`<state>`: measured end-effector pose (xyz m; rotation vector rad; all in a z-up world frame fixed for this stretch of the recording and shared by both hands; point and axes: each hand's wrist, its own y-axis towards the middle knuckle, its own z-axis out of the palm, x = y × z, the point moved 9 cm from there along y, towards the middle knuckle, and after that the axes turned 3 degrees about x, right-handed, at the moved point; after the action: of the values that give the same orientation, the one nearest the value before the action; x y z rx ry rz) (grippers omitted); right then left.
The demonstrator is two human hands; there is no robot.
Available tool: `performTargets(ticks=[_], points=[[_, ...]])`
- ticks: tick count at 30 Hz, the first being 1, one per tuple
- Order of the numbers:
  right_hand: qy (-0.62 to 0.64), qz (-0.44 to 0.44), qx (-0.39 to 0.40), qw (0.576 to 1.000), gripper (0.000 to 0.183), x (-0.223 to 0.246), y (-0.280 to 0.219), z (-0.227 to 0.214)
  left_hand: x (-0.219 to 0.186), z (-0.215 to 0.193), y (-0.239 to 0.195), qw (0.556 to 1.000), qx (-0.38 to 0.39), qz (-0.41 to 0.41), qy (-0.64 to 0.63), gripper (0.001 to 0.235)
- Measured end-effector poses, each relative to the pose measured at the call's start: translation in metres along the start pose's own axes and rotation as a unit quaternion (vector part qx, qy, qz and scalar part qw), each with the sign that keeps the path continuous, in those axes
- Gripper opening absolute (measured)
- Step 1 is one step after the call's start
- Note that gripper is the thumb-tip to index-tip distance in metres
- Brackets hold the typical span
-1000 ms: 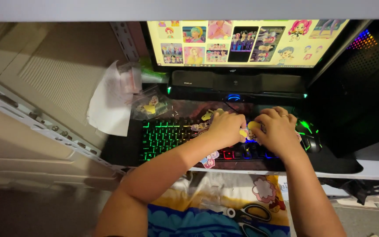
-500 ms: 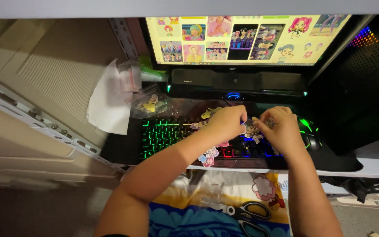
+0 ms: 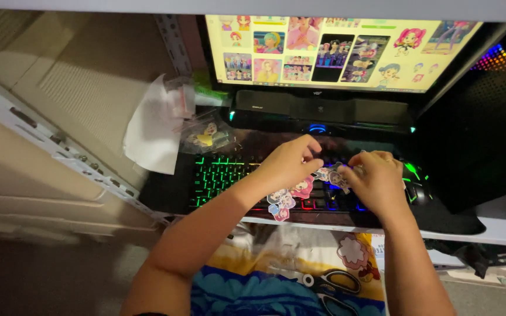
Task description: Picking up individual anime stickers from a desk and placing them into a small clear plastic bag, followed by using a computer mouse.
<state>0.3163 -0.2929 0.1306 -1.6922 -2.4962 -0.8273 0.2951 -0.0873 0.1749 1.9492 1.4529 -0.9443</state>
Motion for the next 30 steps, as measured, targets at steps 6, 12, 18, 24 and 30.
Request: performTargets(ticks=[6,12,18,24,30], points=[[-0.052,0.015,0.08,0.995,0.038,0.017,0.001,0.025,0.006,-0.014,-0.061,0.993,-0.022,0.041,-0.105,0.036],[-0.005,0.022,0.086,0.996,0.039,0.015,0.005,0.029,0.019,-0.026,-0.118,0.983,-0.047,0.016,-0.177,0.033],[0.043,0.035,0.095,0.994,0.025,0.005,0.01,0.038,0.052,-0.021,-0.129,0.98,-0.059,-0.012,-0.19,0.03],[0.094,0.11,0.107,0.984,0.018,-0.007,0.012,0.032,0.057,-0.022,-0.131,0.976,-0.084,-0.009,-0.199,0.03],[0.443,0.118,0.071,0.886,0.035,0.041,-0.016,0.007,0.02,-0.023,-0.115,0.958,-0.201,0.136,-0.151,0.042]])
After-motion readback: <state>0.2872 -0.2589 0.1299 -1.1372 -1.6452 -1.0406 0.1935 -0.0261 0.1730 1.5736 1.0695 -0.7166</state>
